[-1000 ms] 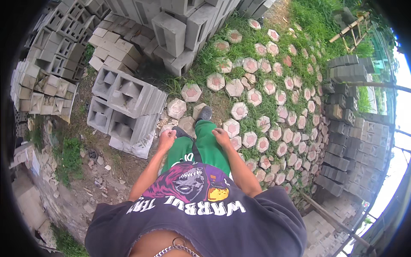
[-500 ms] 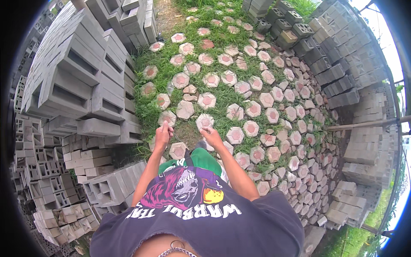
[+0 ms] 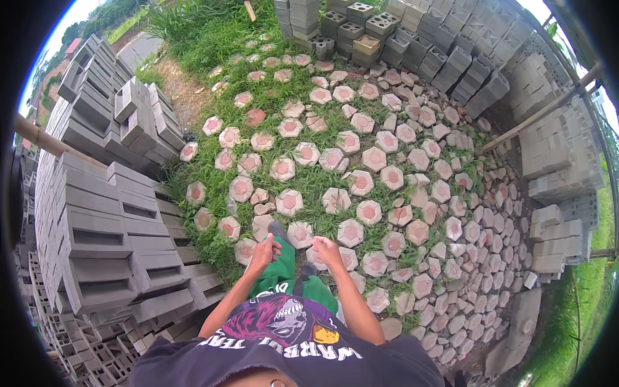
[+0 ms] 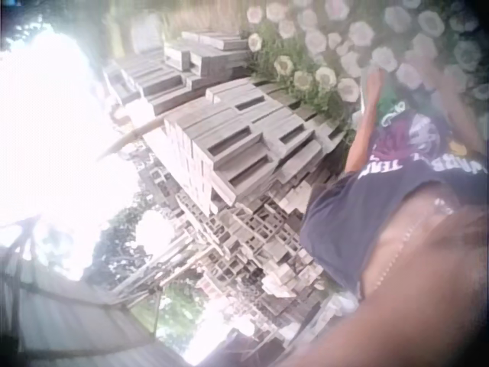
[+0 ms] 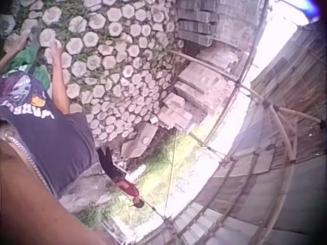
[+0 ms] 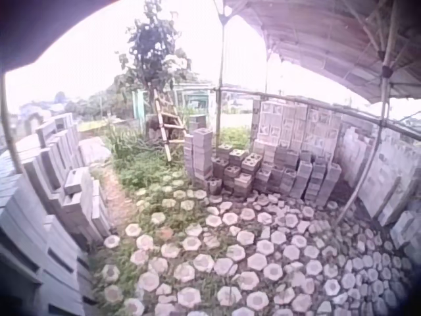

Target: The person picks up large concrete decorative blocks one by one from various piles on the ground and stacks them together onto a larger central pile.

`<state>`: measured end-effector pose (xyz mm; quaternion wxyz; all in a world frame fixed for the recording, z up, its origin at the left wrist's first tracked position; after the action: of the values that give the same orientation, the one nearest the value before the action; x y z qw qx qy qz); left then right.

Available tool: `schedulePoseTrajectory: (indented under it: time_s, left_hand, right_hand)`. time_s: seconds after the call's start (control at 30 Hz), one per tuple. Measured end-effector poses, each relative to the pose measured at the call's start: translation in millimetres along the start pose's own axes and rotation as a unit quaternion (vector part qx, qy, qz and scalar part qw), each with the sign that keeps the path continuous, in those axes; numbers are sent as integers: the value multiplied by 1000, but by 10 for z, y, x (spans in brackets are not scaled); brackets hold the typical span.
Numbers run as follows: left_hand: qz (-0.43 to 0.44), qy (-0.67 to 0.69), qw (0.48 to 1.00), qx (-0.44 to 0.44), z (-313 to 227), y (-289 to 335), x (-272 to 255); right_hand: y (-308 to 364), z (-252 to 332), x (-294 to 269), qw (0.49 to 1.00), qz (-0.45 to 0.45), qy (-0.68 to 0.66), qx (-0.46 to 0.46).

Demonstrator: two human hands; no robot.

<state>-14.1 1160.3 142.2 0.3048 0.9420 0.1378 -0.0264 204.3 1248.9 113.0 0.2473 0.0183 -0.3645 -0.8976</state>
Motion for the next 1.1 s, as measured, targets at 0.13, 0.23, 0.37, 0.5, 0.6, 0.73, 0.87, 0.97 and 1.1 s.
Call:
schedulePoseTrajectory:
  time_s: [0.13,0.23,0.37,0.5,0.6,0.73,0.87,0.97,1.1]
  left_hand:
    - [57,-1,998,10,-396,-717,-82]
    - [50,-5,998,40,-873,-1279,-304]
    - [49,36,996,66,-1544,-1863,-527]
    - [82,39,995,49,-2007,-2294,-553]
    - [90,17,994,54,-2255,-2538,-427]
    - [117,11,993,30,-2434,-2811,-201]
    - [126,12,992,16,-2614,-3023,171]
    - [135,18,990,20,-2891,-3322,564]
    - [143,34,989,11,-3342,-3932,1039]
  right_hand:
    - [-482,291,-134,999,-43,7,2]
    - [-770,676,-159,995,-91,41,-26]
    - [-732,1482,-151,988,-139,-9,-61]
    - [-765,1897,-201,975,-195,-56,-89]
    - [-907,1928,-232,969,-216,-82,-82]
    - [-1202,2045,-299,974,-200,-84,-63]
    - [-1626,2408,-576,979,-178,-65,-72]
    - [-2043,2847,-1042,978,-176,-37,-105]
    - [-2571,3448,-1742,976,-145,-38,-156]
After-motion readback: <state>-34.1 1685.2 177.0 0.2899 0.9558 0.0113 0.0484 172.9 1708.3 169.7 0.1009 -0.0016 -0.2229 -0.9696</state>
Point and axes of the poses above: each hand's wrist, its own y-axis away from the middle knuckle, its own x-axis out of the palm, z = x × y, the point moved 2 cm from there along -y, towards the middle knuckle, and after that the axes turned 4 degrees about z, right-handed, at the moved point
